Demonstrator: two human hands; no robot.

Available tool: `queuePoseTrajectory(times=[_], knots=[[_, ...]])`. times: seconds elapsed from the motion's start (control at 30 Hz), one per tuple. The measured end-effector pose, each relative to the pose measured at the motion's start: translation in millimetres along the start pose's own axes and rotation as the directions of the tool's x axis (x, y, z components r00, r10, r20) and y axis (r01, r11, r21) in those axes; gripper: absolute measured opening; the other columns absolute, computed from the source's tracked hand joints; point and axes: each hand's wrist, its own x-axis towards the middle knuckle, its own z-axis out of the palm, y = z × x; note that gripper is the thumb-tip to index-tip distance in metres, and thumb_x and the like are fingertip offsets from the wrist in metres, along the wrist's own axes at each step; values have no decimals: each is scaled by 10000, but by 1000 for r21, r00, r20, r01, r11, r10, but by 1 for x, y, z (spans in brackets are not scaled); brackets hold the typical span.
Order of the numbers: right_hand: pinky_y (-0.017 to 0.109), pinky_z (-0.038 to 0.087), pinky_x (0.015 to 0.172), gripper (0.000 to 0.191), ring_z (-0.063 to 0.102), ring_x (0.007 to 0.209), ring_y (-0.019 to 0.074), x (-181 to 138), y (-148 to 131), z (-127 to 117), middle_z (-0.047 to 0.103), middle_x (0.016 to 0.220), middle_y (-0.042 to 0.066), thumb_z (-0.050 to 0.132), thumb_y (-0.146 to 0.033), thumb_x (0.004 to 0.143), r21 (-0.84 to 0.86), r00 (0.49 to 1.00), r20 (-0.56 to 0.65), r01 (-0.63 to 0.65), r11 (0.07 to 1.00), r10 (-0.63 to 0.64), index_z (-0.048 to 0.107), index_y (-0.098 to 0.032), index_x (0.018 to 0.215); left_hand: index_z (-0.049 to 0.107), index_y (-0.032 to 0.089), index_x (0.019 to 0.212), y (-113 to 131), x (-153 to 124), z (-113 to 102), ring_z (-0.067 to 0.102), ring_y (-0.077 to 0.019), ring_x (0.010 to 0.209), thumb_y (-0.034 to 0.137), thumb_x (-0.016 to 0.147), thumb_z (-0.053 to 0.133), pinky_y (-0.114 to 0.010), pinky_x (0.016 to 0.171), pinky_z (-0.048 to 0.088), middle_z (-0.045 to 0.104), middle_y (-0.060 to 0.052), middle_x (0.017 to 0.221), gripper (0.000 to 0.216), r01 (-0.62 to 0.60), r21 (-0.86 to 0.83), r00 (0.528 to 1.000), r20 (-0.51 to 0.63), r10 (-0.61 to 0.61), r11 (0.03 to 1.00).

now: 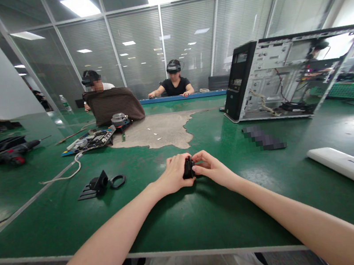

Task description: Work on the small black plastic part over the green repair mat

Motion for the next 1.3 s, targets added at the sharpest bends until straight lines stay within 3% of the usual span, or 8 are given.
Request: queuePoseTrajectory(times=[0.13,0.33,0.53,0.73,1.0,1.17,1.3], knots=[[355,450,783,275,554,844,149,1,3,-1,508,954,36,569,-289,712,-4,998,27,-48,999,48,449,-195,940,320,200,1103,1,0,-1,438,-217,934,328,644,567,-369,820,301,462,-59,991,536,-1,-5,1000,8,1,1000],[328,434,821,287,549,887,139,-4,-1,-1,495,954,12,625,-222,670,71,994,102,39,997,-46,429,-207,879,313,198,1104,-1,0,1,441,-220,935,305,630,570,-374,828,297,463,-59,996,550,4,6,1000,6,-5,1000],[335,433,817,197,548,848,131,-2,-2,1,512,881,5,573,-281,717,56,998,55,20,998,-23,434,-199,832,307,204,1102,-1,0,1,443,-219,941,318,627,580,-375,834,293,463,-57,1000,559,4,-12,1000,-4,-4,1000],[354,434,819,311,541,863,142,0,1,0,492,916,19,601,-290,687,25,1000,16,-23,999,23,422,-205,926,312,207,1101,0,0,-1,443,-220,940,316,634,574,-378,834,292,466,-58,998,547,16,-14,1000,9,-16,1000],[340,437,823,294,545,901,147,-4,-2,-2,501,967,17,627,-272,667,68,993,109,37,997,-45,429,-209,875,307,212,1104,1,0,-2,440,-220,950,298,630,575,-380,843,286,461,-55,1008,551,12,-21,1000,20,-11,1000],[324,450,778,196,552,842,137,-3,-2,0,528,865,4,562,-299,725,29,998,54,7,1000,-9,434,-201,837,308,202,1100,1,0,-1,435,-221,956,310,617,589,-374,837,292,459,-58,1005,569,9,-20,1000,4,-9,1000],[335,443,790,244,545,854,141,-1,-1,0,506,915,19,575,-285,709,20,999,26,-20,1000,20,436,-202,891,313,197,1096,0,1,1,444,-212,935,301,622,582,-371,833,295,466,-53,985,554,12,-25,1000,5,-12,1000]])
